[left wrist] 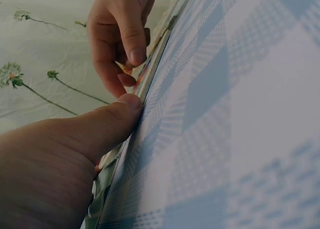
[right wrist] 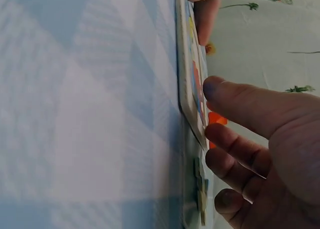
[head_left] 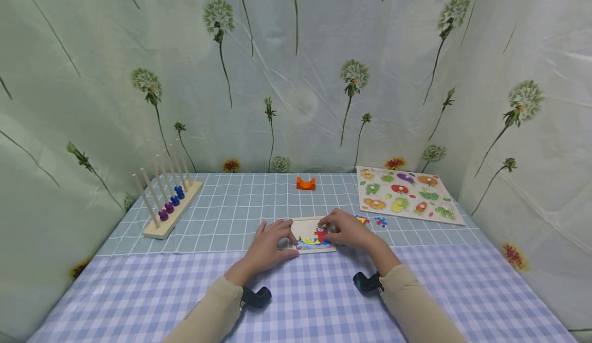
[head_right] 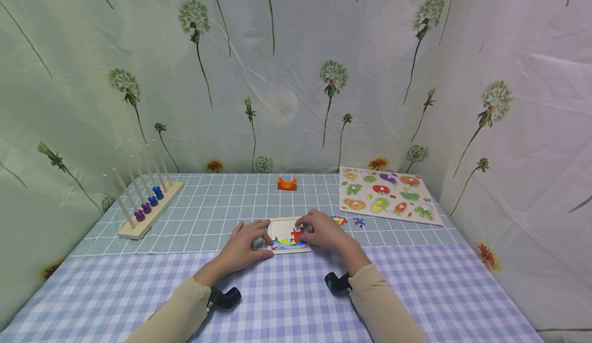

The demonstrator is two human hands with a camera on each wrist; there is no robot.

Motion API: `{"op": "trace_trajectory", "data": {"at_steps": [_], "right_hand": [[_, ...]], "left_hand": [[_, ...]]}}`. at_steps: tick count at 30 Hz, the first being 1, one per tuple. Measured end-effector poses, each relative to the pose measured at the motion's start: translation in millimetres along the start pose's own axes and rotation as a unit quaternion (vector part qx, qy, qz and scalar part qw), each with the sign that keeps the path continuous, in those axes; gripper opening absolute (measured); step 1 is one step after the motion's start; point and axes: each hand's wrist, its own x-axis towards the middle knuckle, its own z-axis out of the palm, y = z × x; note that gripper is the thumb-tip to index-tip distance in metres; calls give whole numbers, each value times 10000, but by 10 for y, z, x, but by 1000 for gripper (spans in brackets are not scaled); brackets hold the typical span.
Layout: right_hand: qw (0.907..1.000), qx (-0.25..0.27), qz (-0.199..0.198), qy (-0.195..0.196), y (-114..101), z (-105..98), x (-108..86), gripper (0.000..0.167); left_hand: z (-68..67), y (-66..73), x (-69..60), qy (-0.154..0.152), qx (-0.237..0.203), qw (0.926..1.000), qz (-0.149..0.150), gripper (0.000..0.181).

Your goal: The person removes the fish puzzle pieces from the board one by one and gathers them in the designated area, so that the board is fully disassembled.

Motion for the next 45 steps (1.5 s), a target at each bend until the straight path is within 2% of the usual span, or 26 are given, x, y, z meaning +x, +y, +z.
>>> {"op": "trace_trajectory", "data": {"at_steps": [7, 25, 32, 39, 45], "right_hand": [[9995, -233, 189, 62, -9, 56, 14, 24], [9993, -92, 301, 195, -35, 88, 28, 29], [9997, 103, 191, 58, -39, 80, 24, 29], [9998, 23, -137, 107, -25, 60, 3, 24], [9998, 148, -103, 101, -59, 34, -16, 22]], "left_hand": [[7, 1, 13, -14, 22, 10000, -11, 16], [-16, 36, -3, 32, 77, 9999, -77, 17], [-10, 26, -2, 17, 65, 10000, -38, 16], [-11, 25, -8, 40, 38, 10000, -4, 16], [0, 15, -9, 63, 77, 9999, 24, 17]]}}
